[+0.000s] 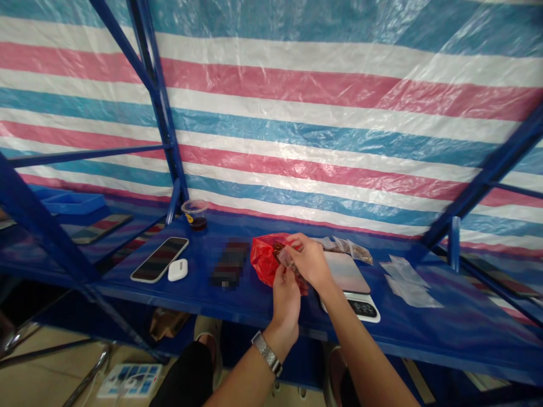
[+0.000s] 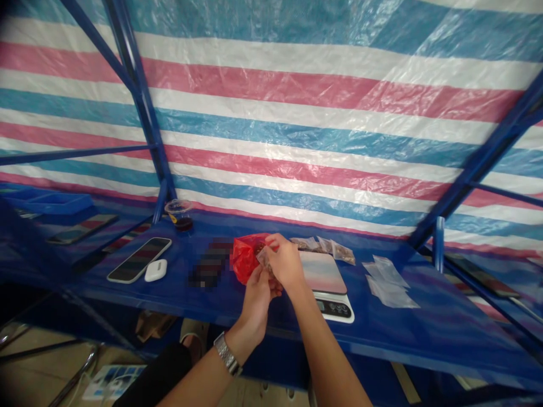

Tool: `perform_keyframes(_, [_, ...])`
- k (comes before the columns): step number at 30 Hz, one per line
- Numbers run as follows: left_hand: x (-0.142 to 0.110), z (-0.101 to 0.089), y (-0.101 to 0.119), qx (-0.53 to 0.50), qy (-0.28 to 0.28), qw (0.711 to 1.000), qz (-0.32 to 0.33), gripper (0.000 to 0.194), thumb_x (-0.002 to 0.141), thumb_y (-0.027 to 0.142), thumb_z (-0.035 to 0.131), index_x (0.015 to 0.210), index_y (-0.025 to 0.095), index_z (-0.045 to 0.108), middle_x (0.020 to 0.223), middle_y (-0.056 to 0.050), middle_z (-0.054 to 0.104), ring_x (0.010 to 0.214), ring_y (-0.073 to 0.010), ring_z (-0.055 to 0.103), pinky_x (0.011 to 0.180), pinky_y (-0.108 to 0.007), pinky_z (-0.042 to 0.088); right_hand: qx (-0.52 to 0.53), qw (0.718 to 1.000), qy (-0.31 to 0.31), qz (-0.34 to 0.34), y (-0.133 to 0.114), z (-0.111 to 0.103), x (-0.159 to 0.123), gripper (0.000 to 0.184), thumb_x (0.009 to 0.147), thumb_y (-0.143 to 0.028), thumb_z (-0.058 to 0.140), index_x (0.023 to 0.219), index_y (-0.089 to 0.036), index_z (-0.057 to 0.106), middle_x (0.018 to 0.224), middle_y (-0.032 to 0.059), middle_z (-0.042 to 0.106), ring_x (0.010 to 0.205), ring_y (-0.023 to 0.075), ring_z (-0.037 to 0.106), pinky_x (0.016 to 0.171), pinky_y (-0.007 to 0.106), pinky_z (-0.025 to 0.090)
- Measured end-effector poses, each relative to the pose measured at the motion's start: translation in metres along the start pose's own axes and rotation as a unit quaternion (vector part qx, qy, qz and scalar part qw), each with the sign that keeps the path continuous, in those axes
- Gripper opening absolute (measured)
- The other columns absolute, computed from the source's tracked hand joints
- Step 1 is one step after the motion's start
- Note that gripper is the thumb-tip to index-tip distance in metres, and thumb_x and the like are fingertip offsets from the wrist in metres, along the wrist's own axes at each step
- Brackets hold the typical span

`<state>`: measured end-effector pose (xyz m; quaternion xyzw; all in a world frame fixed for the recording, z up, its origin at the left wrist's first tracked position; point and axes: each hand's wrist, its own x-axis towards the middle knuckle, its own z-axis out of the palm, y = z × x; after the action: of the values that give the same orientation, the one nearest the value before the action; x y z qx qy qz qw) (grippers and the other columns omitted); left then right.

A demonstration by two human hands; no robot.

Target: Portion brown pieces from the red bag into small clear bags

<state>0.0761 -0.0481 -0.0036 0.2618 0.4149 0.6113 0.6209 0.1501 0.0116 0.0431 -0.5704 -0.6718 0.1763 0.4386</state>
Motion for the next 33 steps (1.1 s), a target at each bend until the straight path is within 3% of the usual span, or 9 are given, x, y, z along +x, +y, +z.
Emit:
perform_keyframes(8, [-0.002, 0.000, 0.009, 0.041, -0.009, 0.998, -0.056, 0.033, 0.103, 0.041, 0.042, 0.103, 0.014, 0.059, 0.065, 0.000, 0.064, 0.049, -0.0102, 0.057, 0.050, -0.020, 0.043, 0.005, 1.000, 0.002, -0.013, 0.006, 0.001, -0.003, 0.015, 0.084, -0.022, 0.063, 0.095, -0.022, 0.073, 0.085, 0.0023, 0.077, 0.080, 0.0197, 0.072, 0.080, 0.032, 0.053])
perform_keyframes(11, [-0.001, 0.001, 0.012, 0.102, 0.005, 0.994, -0.048, 0.040, 0.104, 0.041, 0.036, 0.121, 0.014, 0.059, 0.070, -0.001, 0.066, 0.047, -0.0110, 0.056, 0.047, -0.021, 0.042, 0.021, 1.000, 0.007, -0.011, 0.012, -0.001, -0.006, 0.017, 0.086, -0.025, 0.062, 0.097, -0.022, 0.074, 0.089, 0.0033, 0.078, 0.081, 0.0208, 0.073, 0.081, 0.034, 0.055])
perform_keyframes(13, [-0.002, -0.001, 0.015, 0.165, -0.002, 0.986, -0.010, 0.047, 0.104, 0.042, 0.037, 0.139, 0.016, 0.054, 0.083, -0.006, 0.072, 0.055, -0.0146, 0.063, 0.052, -0.025, 0.048, 0.050, 0.999, 0.014, 0.001, 0.018, -0.007, -0.008, 0.019, 0.086, -0.028, 0.062, 0.099, -0.022, 0.074, 0.093, 0.0049, 0.079, 0.081, 0.0216, 0.073, 0.081, 0.036, 0.056])
perform_keyframes(15, [-0.006, -0.003, 0.018, 0.240, -0.013, 0.968, 0.071, 0.053, 0.103, 0.041, 0.039, 0.150, 0.017, 0.047, 0.110, -0.013, 0.074, 0.083, -0.0208, 0.073, 0.073, -0.031, 0.057, 0.096, 0.995, 0.024, 0.009, 0.022, -0.016, -0.011, 0.022, 0.084, -0.032, 0.065, 0.100, -0.021, 0.075, 0.094, 0.0066, 0.079, 0.081, 0.0227, 0.074, 0.081, 0.037, 0.058])
perform_keyframes(18, [-0.016, -0.007, 0.025, 0.360, -0.025, 0.915, 0.183, 0.057, 0.105, 0.040, 0.036, 0.158, 0.022, 0.039, 0.142, -0.015, 0.061, 0.128, -0.0259, 0.062, 0.106, -0.037, 0.049, 0.173, 0.985, 0.024, -0.008, 0.024, -0.031, -0.016, 0.025, 0.082, -0.042, 0.072, 0.095, -0.021, 0.075, 0.095, 0.0080, 0.079, 0.086, 0.0242, 0.074, 0.086, 0.039, 0.058])
perform_keyframes(22, [-0.028, -0.008, 0.035, 0.457, -0.050, 0.859, 0.226, 0.056, 0.107, 0.040, 0.029, 0.162, 0.031, 0.031, 0.140, -0.013, 0.056, 0.115, -0.0237, 0.069, 0.098, -0.035, 0.054, 0.220, 0.975, -0.004, -0.015, 0.021, -0.050, -0.023, 0.031, 0.079, -0.050, 0.077, 0.088, -0.020, 0.076, 0.098, 0.0087, 0.079, 0.088, 0.0239, 0.074, 0.086, 0.038, 0.058])
perform_keyframes(24, [-0.030, -0.008, 0.039, 0.473, -0.056, 0.844, 0.246, 0.056, 0.107, 0.039, 0.028, 0.162, 0.032, 0.029, 0.140, -0.012, 0.054, 0.109, -0.0221, 0.070, 0.094, -0.034, 0.055, 0.227, 0.974, 0.016, 0.002, 0.026, -0.061, -0.024, 0.034, 0.077, -0.051, 0.079, 0.090, -0.020, 0.076, 0.095, 0.0088, 0.079, 0.084, 0.0230, 0.074, 0.081, 0.036, 0.059])
perform_keyframes(29, [-0.027, -0.006, 0.044, 0.501, -0.030, 0.821, 0.272, 0.056, 0.107, 0.038, 0.027, 0.162, 0.027, 0.028, 0.138, -0.014, 0.053, 0.110, -0.0238, 0.069, 0.092, -0.037, 0.057, 0.152, 0.980, 0.080, 0.103, 0.067, -0.098, -0.022, 0.038, 0.075, -0.046, 0.076, 0.098, -0.016, 0.076, 0.075, 0.0069, 0.077, 0.063, 0.0213, 0.069, 0.059, 0.031, 0.052])
perform_keyframes(33, [-0.026, -0.006, 0.043, 0.513, -0.026, 0.810, 0.283, 0.054, 0.106, 0.037, 0.029, 0.159, 0.026, 0.034, 0.137, -0.014, 0.054, 0.111, -0.0255, 0.069, 0.088, -0.037, 0.058, -0.021, 0.981, 0.116, 0.157, 0.100, -0.115, -0.024, 0.027, 0.078, -0.030, 0.069, 0.099, -0.017, 0.078, 0.082, 0.0094, 0.080, 0.076, 0.0262, 0.075, 0.072, 0.036, 0.054])
